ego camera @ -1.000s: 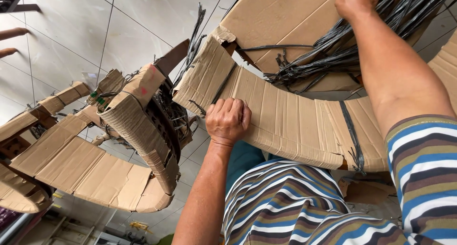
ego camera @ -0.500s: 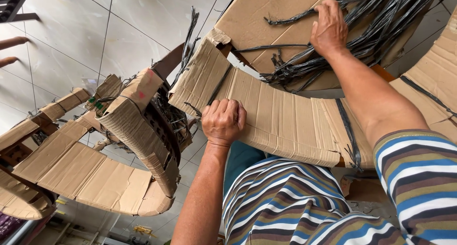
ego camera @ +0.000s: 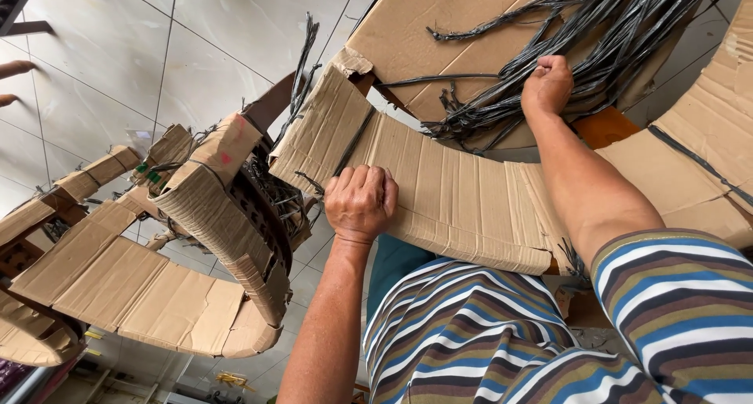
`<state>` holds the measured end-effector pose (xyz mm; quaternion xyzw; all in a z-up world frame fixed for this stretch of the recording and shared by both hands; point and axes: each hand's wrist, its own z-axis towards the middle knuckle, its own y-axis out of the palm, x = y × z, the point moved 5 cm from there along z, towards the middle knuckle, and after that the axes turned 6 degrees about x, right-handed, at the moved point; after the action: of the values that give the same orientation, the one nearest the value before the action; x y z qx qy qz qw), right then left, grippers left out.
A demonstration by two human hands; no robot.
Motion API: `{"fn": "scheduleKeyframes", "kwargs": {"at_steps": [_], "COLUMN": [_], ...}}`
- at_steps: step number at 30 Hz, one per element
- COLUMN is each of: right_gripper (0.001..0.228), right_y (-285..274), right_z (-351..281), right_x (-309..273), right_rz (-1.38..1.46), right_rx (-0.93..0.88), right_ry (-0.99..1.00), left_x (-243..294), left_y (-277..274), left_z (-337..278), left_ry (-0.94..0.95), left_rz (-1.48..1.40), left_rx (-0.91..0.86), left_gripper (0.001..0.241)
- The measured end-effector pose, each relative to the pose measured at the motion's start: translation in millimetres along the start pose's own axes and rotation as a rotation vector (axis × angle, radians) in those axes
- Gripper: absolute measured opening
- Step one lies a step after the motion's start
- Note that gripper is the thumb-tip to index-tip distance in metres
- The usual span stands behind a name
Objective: Wrapping a wooden chair frame with protective cardboard and securing it with plastic ties for transport.
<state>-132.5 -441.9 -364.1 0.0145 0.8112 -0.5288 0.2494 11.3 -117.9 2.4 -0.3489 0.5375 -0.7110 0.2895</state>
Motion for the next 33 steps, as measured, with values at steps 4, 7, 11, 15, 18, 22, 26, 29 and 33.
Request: {"fn": "scheduleKeyframes", "kwargs": {"at_steps": [4,7,11,15,18,22,26,29,33], "right_gripper": [0.015,0.021,0.038,0.028,0.025,0.02,0.01,0.007,0.017], "right_y": [-11,-12,11,44,51,14,-68,-121,-162], "right_z": [-13,-23,-25,-19,-18,-36,-71,-95,-128], "right_x": [-5,-4,-1,20,28,-1,-97,-152,-194], "right_rz": [0.028,-0.137,-0.057,0.03,0.036,0.29,0.682,0.83,0.806], "right_rx": [0.026,-0.008,-0.152,-0.092,-0.098,-0.096,-0.299,-0.431,-0.502], "right_ry": [0.098,0.144,0.19,0.21,0.21,0.308,0.383,0.312,-0.035], "left_x": [-2,-4,-5,-4,-4,-4,-4,-6,-15], "left_y": [3,7,6,7,8,9,7,9,26], "left_z": [-3,-7,-7,-8,-7,-7,-4,-8,-22], "left_ry": [-0.002,0.001,0.008,0.014,0.018,0.015,0.012,0.018,-0.005], "left_rz": [0.014,0.002,-0.002,0.008,0.015,0.022,0.018,0.016,0.033], "left_rx": [-0.011,0.035,0.043,0.037,0.038,0.055,0.097,0.136,0.134], "left_gripper": [0.023,0.023,0.023,0.022,0.023,0.023,0.024,0.023,0.018]}}
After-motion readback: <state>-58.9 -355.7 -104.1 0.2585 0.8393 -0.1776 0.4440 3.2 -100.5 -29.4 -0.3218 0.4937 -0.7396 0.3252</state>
